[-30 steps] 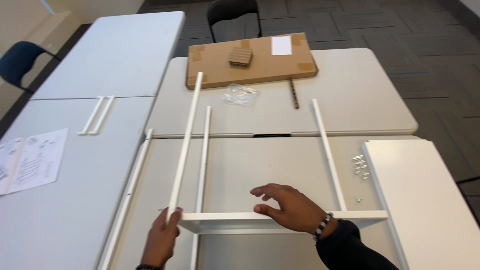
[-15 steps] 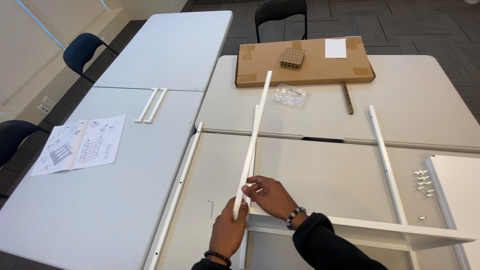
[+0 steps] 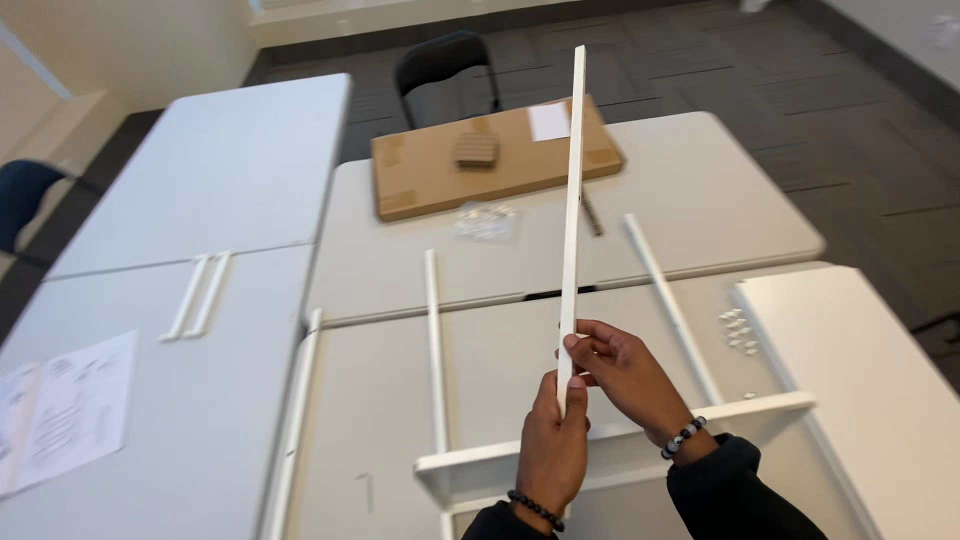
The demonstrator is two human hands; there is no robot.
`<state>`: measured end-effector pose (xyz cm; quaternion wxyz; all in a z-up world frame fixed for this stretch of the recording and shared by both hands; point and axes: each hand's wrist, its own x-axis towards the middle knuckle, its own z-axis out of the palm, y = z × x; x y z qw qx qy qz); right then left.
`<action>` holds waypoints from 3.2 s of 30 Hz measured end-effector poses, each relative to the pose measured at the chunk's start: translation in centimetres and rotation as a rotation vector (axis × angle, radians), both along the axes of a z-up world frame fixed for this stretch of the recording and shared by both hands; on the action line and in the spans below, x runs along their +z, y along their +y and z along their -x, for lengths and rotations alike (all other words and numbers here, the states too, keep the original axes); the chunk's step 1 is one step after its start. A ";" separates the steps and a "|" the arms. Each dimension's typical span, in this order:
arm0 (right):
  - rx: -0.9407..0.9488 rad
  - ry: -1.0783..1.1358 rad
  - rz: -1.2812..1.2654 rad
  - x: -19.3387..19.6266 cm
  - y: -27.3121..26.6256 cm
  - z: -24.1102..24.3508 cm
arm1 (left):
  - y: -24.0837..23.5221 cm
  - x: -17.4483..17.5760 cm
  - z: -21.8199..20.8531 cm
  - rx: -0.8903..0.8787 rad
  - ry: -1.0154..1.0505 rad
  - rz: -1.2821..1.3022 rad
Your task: The person assembles a white metal shelving frame by connecting vertical and horizontal bars with screws. They align the bars, insert screws, and tighten them by hand to form a rectangular frame structure.
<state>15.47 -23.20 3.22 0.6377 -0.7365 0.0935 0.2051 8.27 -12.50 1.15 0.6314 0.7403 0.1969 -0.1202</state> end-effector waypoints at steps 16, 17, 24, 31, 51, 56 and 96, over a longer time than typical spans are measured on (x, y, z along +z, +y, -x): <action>-0.287 -0.111 0.528 -17.3 -33.8 -6.8 | -20.0 -3.7 -5.9 -0.174 0.154 0.090; -0.245 -0.094 0.581 -19.5 -34.5 -7.9 | -20.7 -4.0 -6.1 -0.142 0.194 0.094; -0.003 0.041 0.893 -29.9 -35.0 -13.8 | -22.9 -5.3 -6.4 -0.005 0.335 0.106; 0.033 0.046 0.948 -30.8 -33.6 -15.2 | -22.7 -8.5 -6.2 0.106 0.323 0.053; -0.023 -0.098 -0.081 -7.2 -24.5 -8.7 | -14.5 -1.5 -5.0 -0.121 0.064 -0.086; 0.098 -0.218 -0.079 -3.9 -16.0 -4.2 | -8.7 1.2 -1.7 -0.153 -0.006 -0.190; 0.481 0.200 -0.414 -6.8 17.3 1.9 | 25.5 -4.4 10.6 0.329 -0.062 -0.336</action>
